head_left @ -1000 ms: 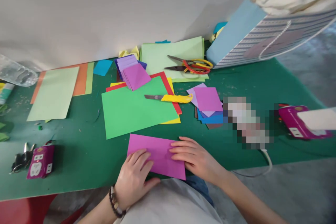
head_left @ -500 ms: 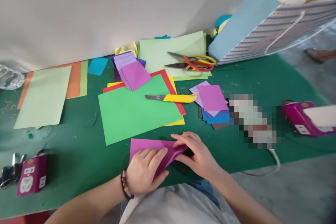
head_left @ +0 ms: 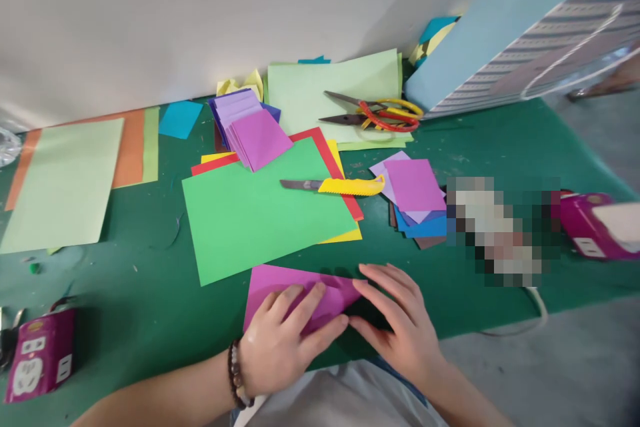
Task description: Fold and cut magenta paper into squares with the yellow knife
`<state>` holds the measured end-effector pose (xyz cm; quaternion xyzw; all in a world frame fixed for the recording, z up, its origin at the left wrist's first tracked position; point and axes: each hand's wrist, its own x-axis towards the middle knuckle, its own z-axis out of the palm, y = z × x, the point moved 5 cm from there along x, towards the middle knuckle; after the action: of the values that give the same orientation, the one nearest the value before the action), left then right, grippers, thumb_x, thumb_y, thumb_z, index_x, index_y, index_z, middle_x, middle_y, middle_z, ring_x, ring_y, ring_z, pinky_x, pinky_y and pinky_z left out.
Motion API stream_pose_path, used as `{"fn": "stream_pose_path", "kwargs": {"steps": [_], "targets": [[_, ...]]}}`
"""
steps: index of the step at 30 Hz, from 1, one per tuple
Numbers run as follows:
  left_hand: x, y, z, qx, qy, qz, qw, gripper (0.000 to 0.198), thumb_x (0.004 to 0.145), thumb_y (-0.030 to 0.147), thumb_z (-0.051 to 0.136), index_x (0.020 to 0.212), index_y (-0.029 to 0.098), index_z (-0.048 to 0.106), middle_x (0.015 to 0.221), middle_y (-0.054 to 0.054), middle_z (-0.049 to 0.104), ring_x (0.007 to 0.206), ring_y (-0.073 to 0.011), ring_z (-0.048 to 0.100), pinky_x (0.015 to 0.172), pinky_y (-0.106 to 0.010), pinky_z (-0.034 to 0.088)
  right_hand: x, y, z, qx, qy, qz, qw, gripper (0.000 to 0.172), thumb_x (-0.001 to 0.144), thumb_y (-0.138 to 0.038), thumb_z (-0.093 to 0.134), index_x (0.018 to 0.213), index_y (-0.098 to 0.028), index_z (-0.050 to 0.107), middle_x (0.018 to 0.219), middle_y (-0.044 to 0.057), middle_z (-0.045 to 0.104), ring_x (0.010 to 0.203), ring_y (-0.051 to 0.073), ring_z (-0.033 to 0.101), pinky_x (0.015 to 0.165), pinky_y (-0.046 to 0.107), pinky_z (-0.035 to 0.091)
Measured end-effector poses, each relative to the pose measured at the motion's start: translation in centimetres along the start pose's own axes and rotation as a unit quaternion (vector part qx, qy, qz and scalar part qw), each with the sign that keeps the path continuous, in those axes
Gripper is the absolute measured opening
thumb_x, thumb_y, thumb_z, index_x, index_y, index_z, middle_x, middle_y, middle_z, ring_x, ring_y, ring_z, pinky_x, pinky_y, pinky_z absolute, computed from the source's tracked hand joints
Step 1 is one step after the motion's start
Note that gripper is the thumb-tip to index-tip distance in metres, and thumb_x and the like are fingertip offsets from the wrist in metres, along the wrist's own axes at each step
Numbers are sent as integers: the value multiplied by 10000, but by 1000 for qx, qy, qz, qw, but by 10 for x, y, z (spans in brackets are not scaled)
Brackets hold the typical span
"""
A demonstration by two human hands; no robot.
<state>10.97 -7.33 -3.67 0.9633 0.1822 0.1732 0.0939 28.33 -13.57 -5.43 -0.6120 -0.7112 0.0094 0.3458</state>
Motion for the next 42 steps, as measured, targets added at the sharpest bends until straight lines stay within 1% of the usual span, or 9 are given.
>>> {"fn": "stream_pose_path", "kwargs": {"steps": [4, 7, 12, 16, 19, 24, 27, 30, 42], "targets": [[2, -5, 0, -23, -33, -23, 999, 442, 874, 161, 485, 1298, 235, 588, 1370, -125, 475, 1036, -297, 485, 787, -430, 554, -21, -14, 1, -29, -60, -16, 998, 471, 856, -205, 626, 1318, -217, 535, 1293, 111, 595, 1240, 284, 524, 996, 486, 474], [2, -7, 1, -48, -46, -29, 997, 459, 890, 183, 495, 1347, 173, 535, 1443, -166, 372, 1103, -315, 456, 856, -466, 539, -19, -18, 11, -37, -99, 1, 994, 484, 882, -203, 578, 1359, -195, 500, 1382, 132, 533, 1315, 295, 462, 995, 472, 484], [-1, -6, 1, -69, -54, -36, 996, 462, 894, 214, 497, 1352, 154, 519, 1489, -186, 282, 1091, -313, 447, 850, -469, 536, -8, -15, 16, -7, -87, 2, 996, 530, 868, -169, 590, 1384, -186, 468, 1431, 140, 482, 1364, 314, 400, 1011, 492, 474], [-2, -4, 2, -60, -59, -40, 996, 433, 876, 214, 530, 1307, 220, 573, 1445, -144, 364, 1089, -320, 439, 860, -468, 526, -15, -14, 12, -22, -70, -18, 997, 510, 840, -158, 627, 1337, -212, 527, 1459, 121, 453, 1357, 322, 410, 1022, 496, 467], [-1, -1, 3, -55, -57, -44, 996, 394, 889, 243, 524, 1275, 257, 604, 1385, -125, 441, 1100, -320, 444, 867, -458, 521, -20, -15, 13, -32, -82, -39, 995, 497, 836, -162, 627, 1323, -215, 544, 1414, 108, 510, 1349, 309, 425, 1043, 499, 453], [-1, -2, 5, -31, -46, -29, 998, 368, 893, 206, 522, 1240, 162, 638, 1380, -106, 497, 1083, -311, 473, 898, -428, 493, -15, -13, 19, -43, -121, -31, 991, 479, 856, -207, 597, 1332, -194, 537, 1386, 119, 542, 1362, 300, 410, 1045, 490, 449], [-1, -3, 10, -38, -65, -3, 997, 371, 923, 216, 490, 1264, 143, 617, 1360, -101, 550, 1095, -303, 509, 904, -431, 482, -12, -13, 22, -53, -142, -33, 988, 476, 871, -228, 575, 1342, -181, 524, 1405, 122, 523, 1382, 291, 381, 1054, 473, 437], [-1, -5, 14, -50, -94, -8, 994, 367, 951, 223, 450, 1279, 150, 598, 1317, -112, 598, 1101, -281, 550, 905, -437, 481, -11, -13, 24, -64, -162, -35, 984, 452, 888, -243, 555, 1335, -180, 527, 1413, 112, 517, 1391, 280, 366, 1051, 463, 429], [0, -4, 15, -37, -123, -31, 991, 371, 964, 238, 418, 1284, 180, 596, 1352, -70, 586, 1099, -277, 512, 834, -416, 506, -13, -12, 24, -56, -154, -16, 986, 434, 861, -251, 599, 1294, -219, 574, 1387, 87, 548, 1338, 274, 445, 1065, 478, 426]]}}
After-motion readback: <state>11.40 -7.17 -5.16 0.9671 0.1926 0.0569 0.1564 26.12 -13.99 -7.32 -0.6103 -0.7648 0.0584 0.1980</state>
